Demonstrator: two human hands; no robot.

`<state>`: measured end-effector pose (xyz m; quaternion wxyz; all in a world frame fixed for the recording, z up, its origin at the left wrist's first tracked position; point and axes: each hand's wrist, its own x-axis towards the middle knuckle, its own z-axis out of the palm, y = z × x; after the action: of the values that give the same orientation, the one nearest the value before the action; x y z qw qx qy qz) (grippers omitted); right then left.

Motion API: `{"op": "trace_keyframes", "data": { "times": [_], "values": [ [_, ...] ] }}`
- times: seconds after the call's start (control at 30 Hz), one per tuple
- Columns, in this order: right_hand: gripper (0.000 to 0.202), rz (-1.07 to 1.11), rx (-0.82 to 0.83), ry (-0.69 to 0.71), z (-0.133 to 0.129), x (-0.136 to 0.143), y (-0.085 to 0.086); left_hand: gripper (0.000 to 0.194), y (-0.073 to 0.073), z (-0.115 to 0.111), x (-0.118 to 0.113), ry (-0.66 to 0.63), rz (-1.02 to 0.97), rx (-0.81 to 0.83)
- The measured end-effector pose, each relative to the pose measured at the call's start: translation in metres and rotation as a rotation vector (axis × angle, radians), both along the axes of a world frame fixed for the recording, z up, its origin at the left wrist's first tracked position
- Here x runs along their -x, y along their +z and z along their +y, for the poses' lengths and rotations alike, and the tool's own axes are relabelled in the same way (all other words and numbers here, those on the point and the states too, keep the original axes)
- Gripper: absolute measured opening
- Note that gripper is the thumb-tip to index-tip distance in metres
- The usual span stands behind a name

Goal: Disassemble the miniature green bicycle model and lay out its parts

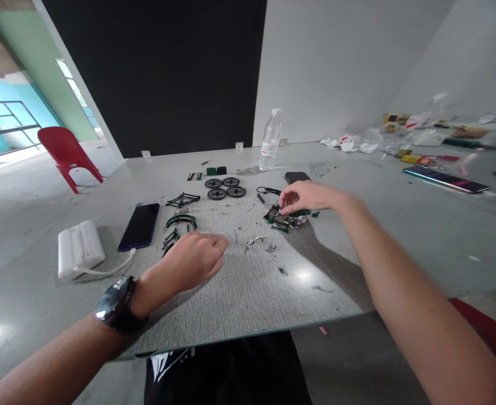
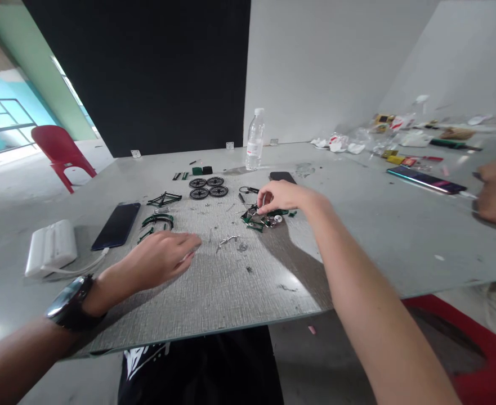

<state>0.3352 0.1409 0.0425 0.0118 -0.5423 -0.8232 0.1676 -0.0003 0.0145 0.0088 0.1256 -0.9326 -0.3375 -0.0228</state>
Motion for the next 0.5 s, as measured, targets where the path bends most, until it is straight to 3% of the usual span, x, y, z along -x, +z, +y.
{"op": "trace_keyframes", "data": {
  "times": [0.23, 0.5],
  "values": [
    [0.035, 0.029, -0.015, 0.003, -0.001, 0.005, -0.001, 0.016, 0.0, 0.0, 0.0, 0.005, -0.012, 0.005],
    [0.033, 0.048, 0.238, 0.118, -0.013, 0.025, 0.001, 0.015, 0.002, 0.001, -0.002, 0.008, -0.001, 0.006]
  ]
}}
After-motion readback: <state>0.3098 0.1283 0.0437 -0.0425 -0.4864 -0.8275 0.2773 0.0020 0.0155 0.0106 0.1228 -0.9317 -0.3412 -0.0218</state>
